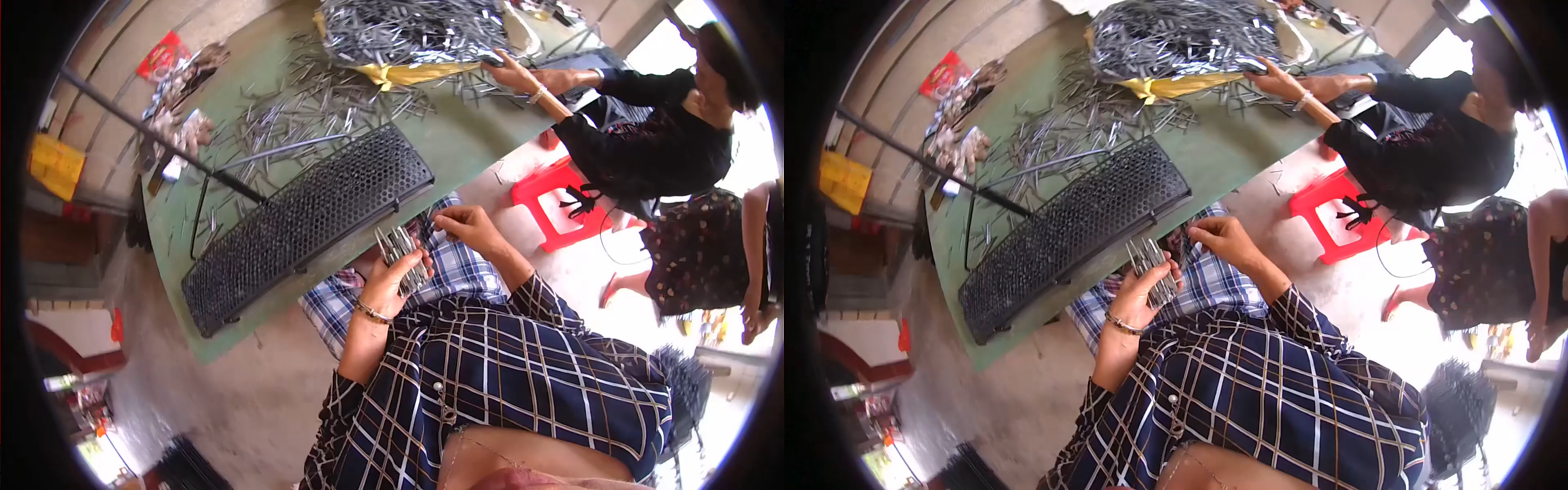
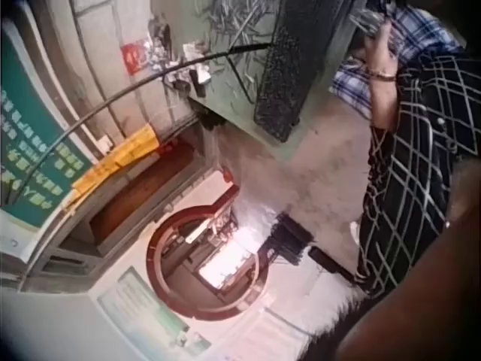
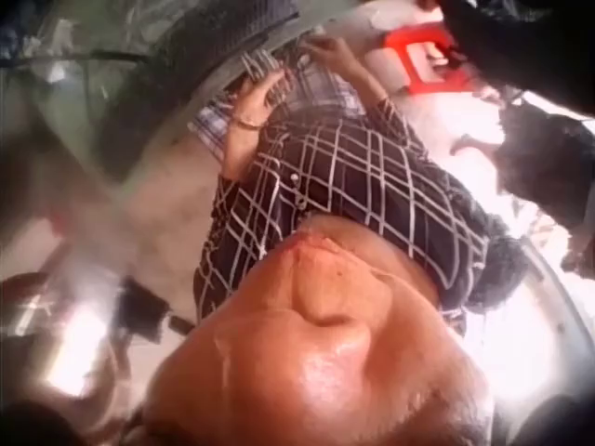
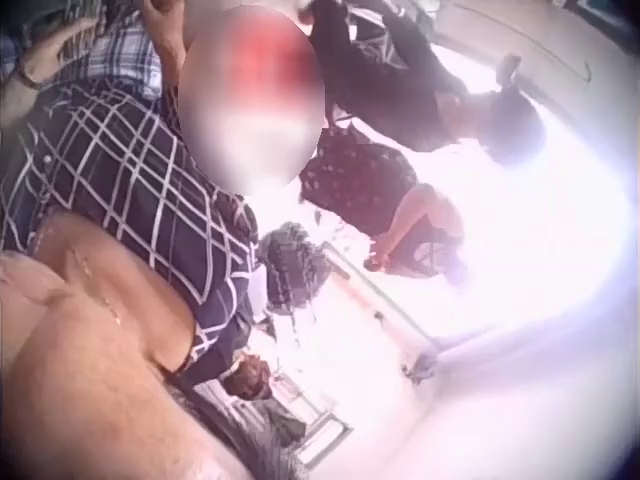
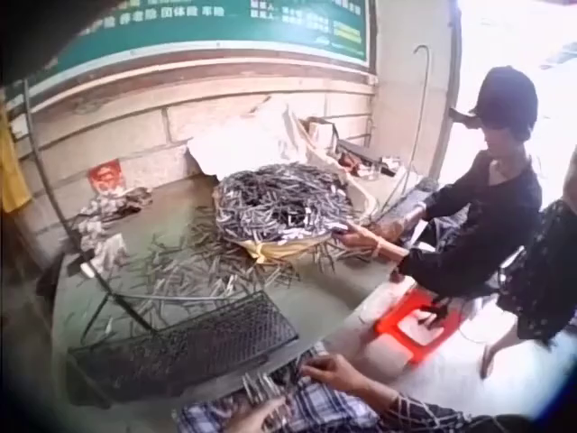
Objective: Manually inserting small metal pins into the holes of a perforated grid template on a workbench.
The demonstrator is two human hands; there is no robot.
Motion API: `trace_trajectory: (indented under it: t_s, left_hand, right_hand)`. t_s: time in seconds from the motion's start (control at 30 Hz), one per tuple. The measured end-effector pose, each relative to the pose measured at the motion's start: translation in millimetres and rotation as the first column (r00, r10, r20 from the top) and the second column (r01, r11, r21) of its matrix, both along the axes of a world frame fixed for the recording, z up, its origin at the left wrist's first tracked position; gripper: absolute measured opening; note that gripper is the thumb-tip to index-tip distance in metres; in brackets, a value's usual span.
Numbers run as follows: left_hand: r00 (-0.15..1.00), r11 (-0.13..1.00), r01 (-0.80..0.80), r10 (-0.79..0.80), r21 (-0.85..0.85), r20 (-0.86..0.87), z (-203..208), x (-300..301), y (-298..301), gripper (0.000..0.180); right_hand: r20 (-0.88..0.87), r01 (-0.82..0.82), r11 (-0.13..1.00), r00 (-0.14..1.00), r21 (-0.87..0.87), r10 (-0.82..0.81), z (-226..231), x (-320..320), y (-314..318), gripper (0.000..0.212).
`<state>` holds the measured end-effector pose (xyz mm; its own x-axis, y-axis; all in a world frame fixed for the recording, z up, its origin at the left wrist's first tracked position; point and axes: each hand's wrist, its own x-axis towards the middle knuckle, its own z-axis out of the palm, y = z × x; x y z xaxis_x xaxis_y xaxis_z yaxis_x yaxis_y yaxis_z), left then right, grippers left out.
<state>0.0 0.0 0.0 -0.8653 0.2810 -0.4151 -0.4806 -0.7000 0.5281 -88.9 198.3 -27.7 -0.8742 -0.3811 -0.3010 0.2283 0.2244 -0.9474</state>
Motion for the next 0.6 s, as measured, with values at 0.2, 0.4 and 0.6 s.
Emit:
trace_trajectory:
  t_s: [0.2, 0.4, 0.6]
  left_hand:
    - [0.995, 0.996, 0.041, -0.034, -0.076, 0.098, -11.3, 1.2, 10.2, 0.029]
    - [0.970, 0.975, 0.220, -0.216, -0.022, 0.116, -14.4, -14.3, 1.2, 0.025]
    - [0.944, 0.946, 0.323, -0.321, -0.021, 0.070, -30.8, -29.2, 18.7, 0.029]
  right_hand:
    - [-0.270, 0.047, 0.991, 0.963, 0.122, -0.012, 3.4, 21.6, 4.1, 0.022]
    - [-0.281, 0.149, 0.977, 0.954, 0.150, -0.102, 6.6, 39.3, 6.8, 0.024]
    - [-0.295, 0.157, 0.958, 0.952, 0.239, -0.083, 50.0, 9.3, 77.0, 0.023]
